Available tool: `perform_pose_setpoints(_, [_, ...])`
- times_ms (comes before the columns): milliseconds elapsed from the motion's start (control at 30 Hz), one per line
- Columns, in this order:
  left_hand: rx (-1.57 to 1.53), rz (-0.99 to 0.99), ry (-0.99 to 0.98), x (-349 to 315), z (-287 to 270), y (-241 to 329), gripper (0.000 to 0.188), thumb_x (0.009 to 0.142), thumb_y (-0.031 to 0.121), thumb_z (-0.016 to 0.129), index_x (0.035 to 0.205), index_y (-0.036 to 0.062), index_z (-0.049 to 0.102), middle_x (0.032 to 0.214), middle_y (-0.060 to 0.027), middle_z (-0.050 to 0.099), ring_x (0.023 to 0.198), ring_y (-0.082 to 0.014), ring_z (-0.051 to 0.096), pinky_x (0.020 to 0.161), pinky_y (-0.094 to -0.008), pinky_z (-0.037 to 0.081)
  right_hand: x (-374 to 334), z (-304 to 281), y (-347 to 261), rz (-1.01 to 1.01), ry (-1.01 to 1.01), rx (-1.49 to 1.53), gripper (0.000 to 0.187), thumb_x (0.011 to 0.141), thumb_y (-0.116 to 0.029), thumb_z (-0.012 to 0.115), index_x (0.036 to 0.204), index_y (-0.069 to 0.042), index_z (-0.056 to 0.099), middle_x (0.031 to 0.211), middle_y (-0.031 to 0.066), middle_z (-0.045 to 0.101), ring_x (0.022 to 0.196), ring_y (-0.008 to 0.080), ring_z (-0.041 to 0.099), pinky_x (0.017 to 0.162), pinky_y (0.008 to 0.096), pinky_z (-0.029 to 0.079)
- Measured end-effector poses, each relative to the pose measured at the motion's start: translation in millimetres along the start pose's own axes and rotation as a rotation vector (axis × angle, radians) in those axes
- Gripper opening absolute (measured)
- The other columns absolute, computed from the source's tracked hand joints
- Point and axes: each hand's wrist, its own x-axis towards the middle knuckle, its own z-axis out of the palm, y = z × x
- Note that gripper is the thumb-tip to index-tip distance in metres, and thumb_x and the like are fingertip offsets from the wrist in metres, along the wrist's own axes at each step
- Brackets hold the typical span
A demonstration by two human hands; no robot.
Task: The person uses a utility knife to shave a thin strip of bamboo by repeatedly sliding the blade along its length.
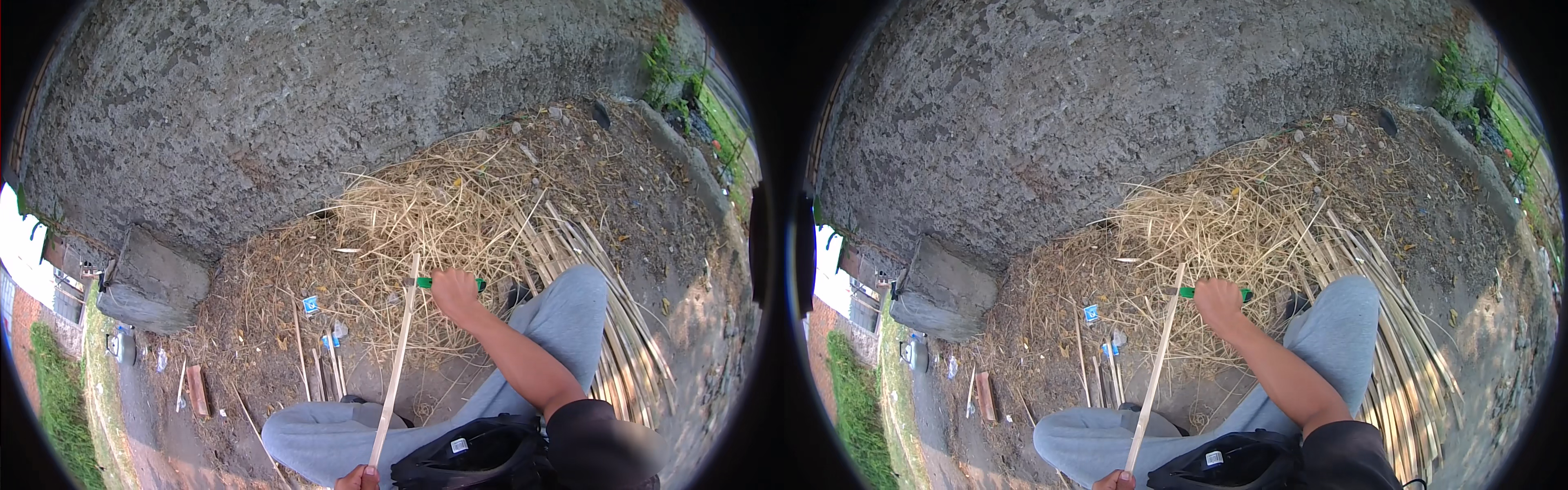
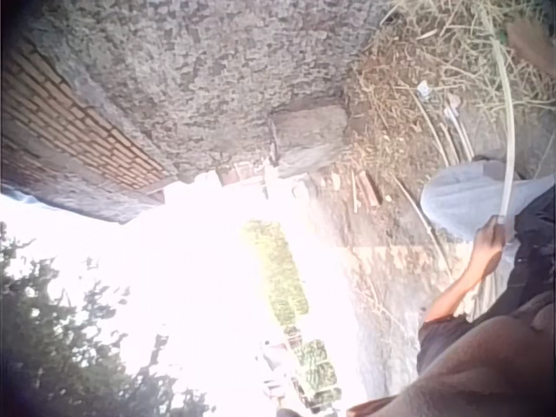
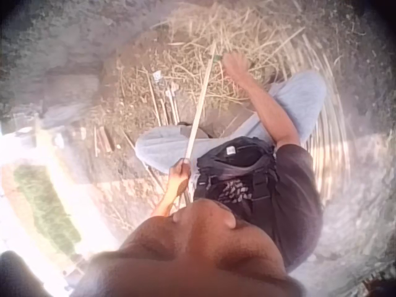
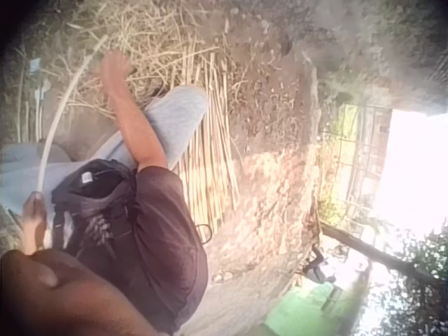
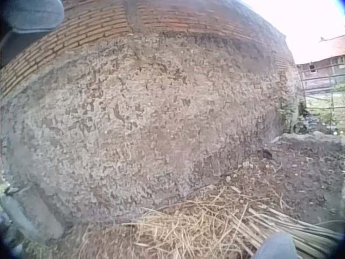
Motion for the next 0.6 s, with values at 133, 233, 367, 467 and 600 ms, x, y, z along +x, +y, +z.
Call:
perform_pose_setpoints(133, [0.002,-0.017,0.005,-20,-6,-5,0.025,0.096,0.021,0.048,0.083,0.0013,0.056,0.054,-0.0105,0.048,0.047,-0.0199,0.046,0.047,-0.0366,0.038,1,10,4,0.042,-0.104,-0.013,0.012,0.082,-0.006,0.057,0.078,-0.003,0.068,0.078,0.0197,0.068,0.073,0.0332,0.070,0.060,0.0441,0.055])
perform_pose_setpoints(233, [-0.076,-0.056,-0.061,-43,-10,-17,0.027,0.097,0.025,0.050,0.082,0.0032,0.058,0.053,-0.0039,0.048,0.046,-0.0135,0.044,0.045,-0.0315,0.036,8,23,29,0.193,-0.135,-0.025,0.013,0.084,-0.004,0.057,0.085,-0.001,0.069,0.086,0.0208,0.069,0.080,0.0332,0.070,0.065,0.0439,0.056])
perform_pose_setpoints(367, [-0.289,-0.276,-0.002,-59,-25,-22,0.030,0.099,0.028,0.050,0.080,0.0071,0.060,0.054,0.0032,0.046,0.047,-0.0063,0.041,0.043,-0.0254,0.033,11,33,62,0.348,-0.305,-0.012,0.013,0.083,-0.006,0.060,0.090,0.001,0.069,0.092,0.0217,0.068,0.088,0.0334,0.069,0.072,0.0444,0.056])
perform_pose_setpoints(467, [-0.045,-0.017,0.136,-25,-26,-33,0.029,0.101,0.023,0.046,0.088,0.0036,0.064,0.055,0.0011,0.048,0.049,-0.0079,0.044,0.045,-0.0280,0.034,-6,41,28,0.212,-0.281,0.014,0.017,0.078,-0.011,0.066,0.086,0.003,0.068,0.087,0.0226,0.068,0.083,0.0344,0.070,0.072,0.0459,0.056])
perform_pose_setpoints(600, [-0.094,-0.039,0.063,15,-21,-15,0.027,0.100,0.021,0.044,0.091,0.0027,0.062,0.057,-0.0040,0.052,0.051,-0.0116,0.049,0.049,-0.0311,0.039,-10,-4,-17,0.249,-0.264,0.355,0.018,0.078,-0.014,0.063,0.081,0.003,0.065,0.078,0.0235,0.066,0.074,0.0402,0.066,0.070,0.0476,0.054])
